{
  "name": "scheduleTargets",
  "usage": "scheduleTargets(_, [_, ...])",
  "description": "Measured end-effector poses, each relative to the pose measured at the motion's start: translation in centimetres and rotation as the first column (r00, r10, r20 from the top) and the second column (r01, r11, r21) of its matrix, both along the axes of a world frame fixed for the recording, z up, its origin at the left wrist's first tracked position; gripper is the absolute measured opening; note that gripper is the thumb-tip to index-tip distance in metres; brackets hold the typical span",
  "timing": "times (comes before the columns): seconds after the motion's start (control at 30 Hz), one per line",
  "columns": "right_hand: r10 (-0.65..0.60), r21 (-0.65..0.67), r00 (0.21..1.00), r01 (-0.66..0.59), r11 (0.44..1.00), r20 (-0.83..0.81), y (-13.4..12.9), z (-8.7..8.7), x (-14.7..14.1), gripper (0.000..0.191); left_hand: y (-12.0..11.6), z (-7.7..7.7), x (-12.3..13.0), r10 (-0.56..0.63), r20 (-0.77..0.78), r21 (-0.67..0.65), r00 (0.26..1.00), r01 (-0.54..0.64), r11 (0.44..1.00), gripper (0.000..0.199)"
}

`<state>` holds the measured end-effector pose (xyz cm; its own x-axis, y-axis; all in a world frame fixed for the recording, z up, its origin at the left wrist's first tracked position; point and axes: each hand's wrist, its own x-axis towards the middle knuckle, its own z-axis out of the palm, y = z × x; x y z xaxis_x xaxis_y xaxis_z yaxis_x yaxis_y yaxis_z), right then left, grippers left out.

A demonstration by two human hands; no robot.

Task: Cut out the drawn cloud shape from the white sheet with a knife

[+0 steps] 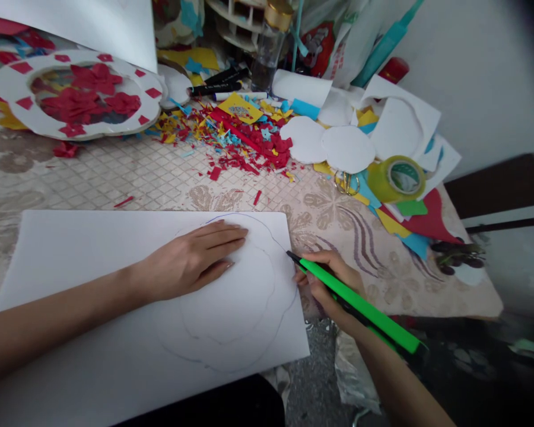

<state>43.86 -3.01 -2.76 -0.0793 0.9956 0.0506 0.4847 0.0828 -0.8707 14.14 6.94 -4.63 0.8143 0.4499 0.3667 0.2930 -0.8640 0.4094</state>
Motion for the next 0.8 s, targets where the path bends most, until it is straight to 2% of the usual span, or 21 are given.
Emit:
scheduleTargets(0.3, [-0.115, -0.010, 0.992, 0.115, 0.993, 0.046, -1.2, 0.1, -0.5, 0.024, 0.1, 0.0, 0.1, 0.004, -0.013, 0.040, 1.000, -0.004, 0.999, 0.039])
scheduleTargets(0.6, [-0.170, 0.011, 0.977, 0.170, 0.985, 0.127, -1.7, 0.4, -1.2, 0.022, -0.1, 0.2, 0.0, 0.011, -0.025, 0.053, 1.000, -0.010, 0.999, 0.038])
scheduleTargets(0.8, [-0.206, 0.010, 0.972, 0.207, 0.978, 0.115, -2.4, 0.2, -1.5, 0.022, 0.0, 0.1, 0.1, 0.008, -0.018, 0.050, 1.000, -0.007, 0.999, 0.037])
